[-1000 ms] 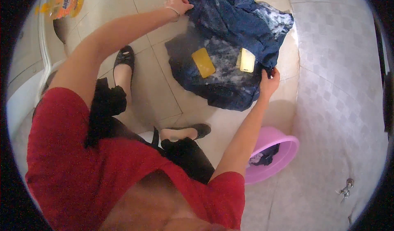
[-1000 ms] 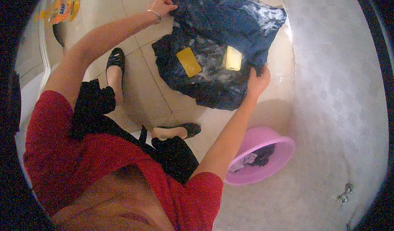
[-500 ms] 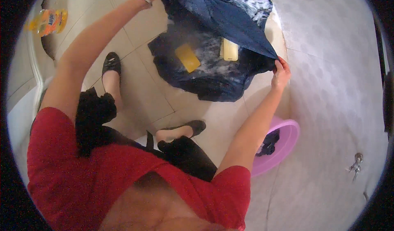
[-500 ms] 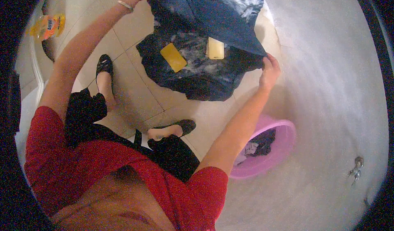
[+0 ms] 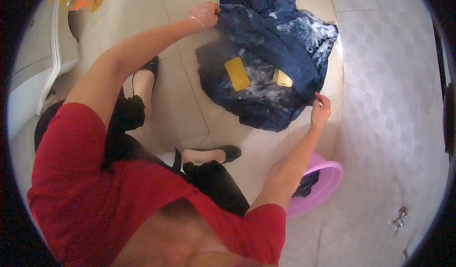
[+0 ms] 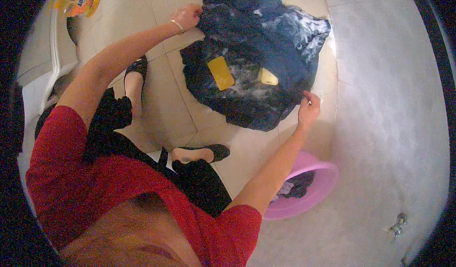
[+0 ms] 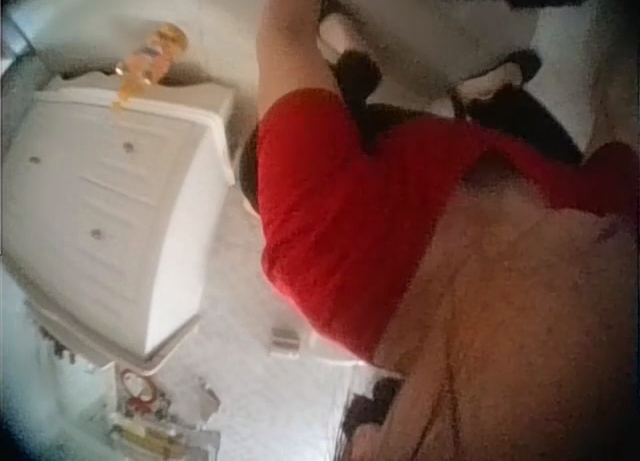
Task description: The person scrubs a pair of denim jeans and a dark shirt on the floor using a bar of soap and a brush, and places items into a pink basin.
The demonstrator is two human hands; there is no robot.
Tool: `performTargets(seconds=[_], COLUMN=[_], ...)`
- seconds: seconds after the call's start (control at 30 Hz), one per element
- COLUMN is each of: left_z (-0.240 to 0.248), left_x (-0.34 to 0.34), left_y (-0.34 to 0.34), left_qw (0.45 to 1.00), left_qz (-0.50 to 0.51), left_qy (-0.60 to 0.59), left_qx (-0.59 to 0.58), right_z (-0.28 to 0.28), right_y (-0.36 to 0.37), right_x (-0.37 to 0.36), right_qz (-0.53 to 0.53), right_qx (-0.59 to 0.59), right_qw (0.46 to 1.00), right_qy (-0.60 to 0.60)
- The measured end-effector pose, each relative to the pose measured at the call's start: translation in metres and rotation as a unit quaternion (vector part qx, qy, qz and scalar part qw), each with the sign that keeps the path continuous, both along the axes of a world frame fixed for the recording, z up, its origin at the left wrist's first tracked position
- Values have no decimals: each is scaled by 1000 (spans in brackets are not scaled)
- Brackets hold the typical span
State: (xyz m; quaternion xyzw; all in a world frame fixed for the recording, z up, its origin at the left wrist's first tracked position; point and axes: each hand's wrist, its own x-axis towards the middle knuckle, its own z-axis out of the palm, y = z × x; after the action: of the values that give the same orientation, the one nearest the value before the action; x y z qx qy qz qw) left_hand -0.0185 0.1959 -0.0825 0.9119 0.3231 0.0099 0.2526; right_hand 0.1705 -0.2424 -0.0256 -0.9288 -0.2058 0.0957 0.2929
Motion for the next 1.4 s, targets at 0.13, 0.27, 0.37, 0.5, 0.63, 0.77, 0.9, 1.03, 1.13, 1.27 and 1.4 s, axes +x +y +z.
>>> performTargets(seconds=[0.13, 0.27, 0.37, 0.5, 0.63, 0.77, 0.9, 1.03, 1.13, 1.27, 1.4], left_z=[3, -9, 18, 30, 92, 154, 140, 147, 160, 161, 154], left_x=[8, 7, 20, 25, 38, 52, 86, 90, 90, 77, 64], left_y=[-9, -7, -3, 34, 40, 20, 18, 14, 17, 21, 6], left_qw=[976, 889, 882, 936, 955, 901, 947, 931, 927, 939, 929], left_qz=[92, 174, 141, -55, -93, -27, -51, -81, -80, -32, -9], left_qy=[-24, -72, -4, -93, -169, -338, -313, -356, -367, -340, -369], left_qx=[-196, -417, -450, -336, -224, -271, -48, 4, 15, -29, -41], right_z=[-7, -29, -37, -35, 4, 61, 37, 38, 62, 48, 30], right_y=[23, 47, 51, 54, 43, 38, 12, 22, 19, 14, -10], right_x=[6, 8, 13, 15, 21, 20, 27, 34, 34, 44, 64], right_qz=[33, 17, -17, 7, -46, -81, -162, -112, -138, -214, -152], right_qx=[-81, -247, -308, -331, -194, -96, -44, -38, 257, 426, 184], right_qw=[996, 967, 948, 934, 974, 991, 984, 983, 956, 870, 966], right_qy=[-26, -60, -80, -132, -108, -37, -65, -138, 39, 126, -97])
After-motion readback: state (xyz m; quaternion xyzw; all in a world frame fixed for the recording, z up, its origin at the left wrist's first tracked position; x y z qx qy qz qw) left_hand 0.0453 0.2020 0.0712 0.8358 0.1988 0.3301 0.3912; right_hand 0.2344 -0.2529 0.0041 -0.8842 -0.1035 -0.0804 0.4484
